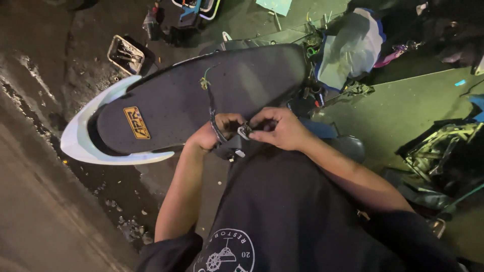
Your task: Repairing and inspecting a motorcycle handlebar switch assembly and its wiring
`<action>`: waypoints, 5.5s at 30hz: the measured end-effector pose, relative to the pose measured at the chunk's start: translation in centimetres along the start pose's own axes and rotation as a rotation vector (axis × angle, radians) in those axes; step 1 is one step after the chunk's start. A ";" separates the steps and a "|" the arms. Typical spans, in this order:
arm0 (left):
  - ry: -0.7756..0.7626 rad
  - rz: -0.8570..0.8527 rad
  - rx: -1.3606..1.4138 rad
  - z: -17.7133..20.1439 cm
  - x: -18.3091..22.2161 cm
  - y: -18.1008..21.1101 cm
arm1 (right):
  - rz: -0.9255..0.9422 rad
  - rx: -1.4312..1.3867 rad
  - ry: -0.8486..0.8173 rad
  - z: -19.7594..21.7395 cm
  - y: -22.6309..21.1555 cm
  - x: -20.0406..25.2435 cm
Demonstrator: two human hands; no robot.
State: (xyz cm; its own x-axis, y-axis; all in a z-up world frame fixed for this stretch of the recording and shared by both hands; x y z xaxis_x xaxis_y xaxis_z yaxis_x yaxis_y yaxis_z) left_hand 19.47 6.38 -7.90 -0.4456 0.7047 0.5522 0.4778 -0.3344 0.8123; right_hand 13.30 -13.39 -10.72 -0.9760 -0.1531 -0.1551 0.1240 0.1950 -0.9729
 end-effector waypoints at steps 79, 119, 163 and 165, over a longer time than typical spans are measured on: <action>-0.195 -0.515 0.507 -14.1 -1.8 2.4 | 0.286 0.732 0.310 2.2 -23.8 8.7; 0.228 0.247 0.304 -15.6 1.7 7.0 | -0.200 0.210 -0.101 8.0 -19.6 2.2; 0.139 -0.193 0.286 -14.9 3.7 11.5 | -0.013 0.140 -0.065 6.9 -21.1 1.9; 0.098 -0.200 0.310 -14.8 3.4 9.7 | 0.002 0.146 -0.058 6.4 -21.5 2.0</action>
State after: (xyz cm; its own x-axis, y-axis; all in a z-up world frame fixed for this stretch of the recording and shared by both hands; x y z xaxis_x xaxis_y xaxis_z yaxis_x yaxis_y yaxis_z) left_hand 11.36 -3.76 4.62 -0.6164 0.6682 0.4165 0.5739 0.0191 0.8187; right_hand 9.87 -24.13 8.82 -0.9643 -0.2092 -0.1622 0.1544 0.0534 -0.9866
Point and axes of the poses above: each hand's wrist, its own x-axis away from the middle knuckle, its own z-axis out of the back of the hand, y = z × x, the point moved 6 cm from there along -x, towards the middle knuckle, and after that the axes turned 13 degrees about z, right-handed, at the moved point
